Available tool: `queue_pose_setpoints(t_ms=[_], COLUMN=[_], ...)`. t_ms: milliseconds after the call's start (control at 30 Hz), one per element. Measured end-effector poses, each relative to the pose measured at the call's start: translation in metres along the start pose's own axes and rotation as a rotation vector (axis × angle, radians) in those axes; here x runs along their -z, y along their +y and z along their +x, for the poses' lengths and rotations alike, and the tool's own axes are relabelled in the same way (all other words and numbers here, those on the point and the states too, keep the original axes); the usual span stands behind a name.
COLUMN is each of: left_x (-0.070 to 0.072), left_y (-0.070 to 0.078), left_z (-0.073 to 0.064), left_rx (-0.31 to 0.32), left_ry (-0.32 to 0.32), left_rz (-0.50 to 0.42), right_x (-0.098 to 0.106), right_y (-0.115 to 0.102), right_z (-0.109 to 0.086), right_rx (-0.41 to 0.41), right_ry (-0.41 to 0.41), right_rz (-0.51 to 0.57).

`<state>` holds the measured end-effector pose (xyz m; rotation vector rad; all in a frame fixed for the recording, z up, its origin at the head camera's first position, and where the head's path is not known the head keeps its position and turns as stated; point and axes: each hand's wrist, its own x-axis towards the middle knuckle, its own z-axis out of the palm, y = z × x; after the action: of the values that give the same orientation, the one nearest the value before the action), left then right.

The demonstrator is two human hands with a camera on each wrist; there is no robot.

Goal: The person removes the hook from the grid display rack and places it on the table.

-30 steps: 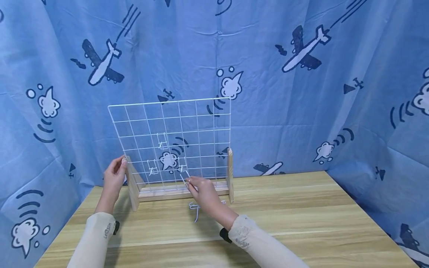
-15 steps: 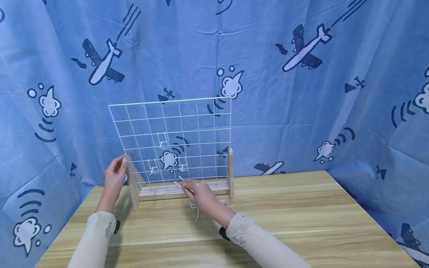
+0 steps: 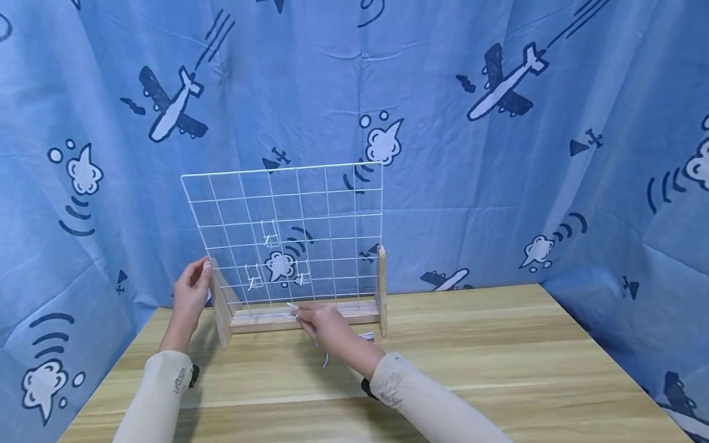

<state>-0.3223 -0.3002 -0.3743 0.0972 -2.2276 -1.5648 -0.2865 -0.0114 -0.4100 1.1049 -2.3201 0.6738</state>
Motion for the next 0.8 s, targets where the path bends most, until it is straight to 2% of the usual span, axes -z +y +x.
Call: queue_pose_setpoints(t_ms=[233,467,800], left_x=[-0.0001,0.0002,-0.0006], left_y=[-0.001,-0.0017,-0.0022], left_z=[-0.0018,-0.0015,-0.0012], left_rx=[-0.008,-0.018,-0.022], left_ry=[0.0,0.002,0.001], left_rz=[0.004,0.005,0.005], right_x=[-0.0029,-0.0052,-0.008], right_y=[-0.0005,0.0003,0.0009], right_z=[-0.0016,-0.0006,-0.0007], right_rx=[0.043,0.066,0.03], right_ry=[-0.024,-0.054,-0.194], right_rz=[0.005,-0.039,-0.084])
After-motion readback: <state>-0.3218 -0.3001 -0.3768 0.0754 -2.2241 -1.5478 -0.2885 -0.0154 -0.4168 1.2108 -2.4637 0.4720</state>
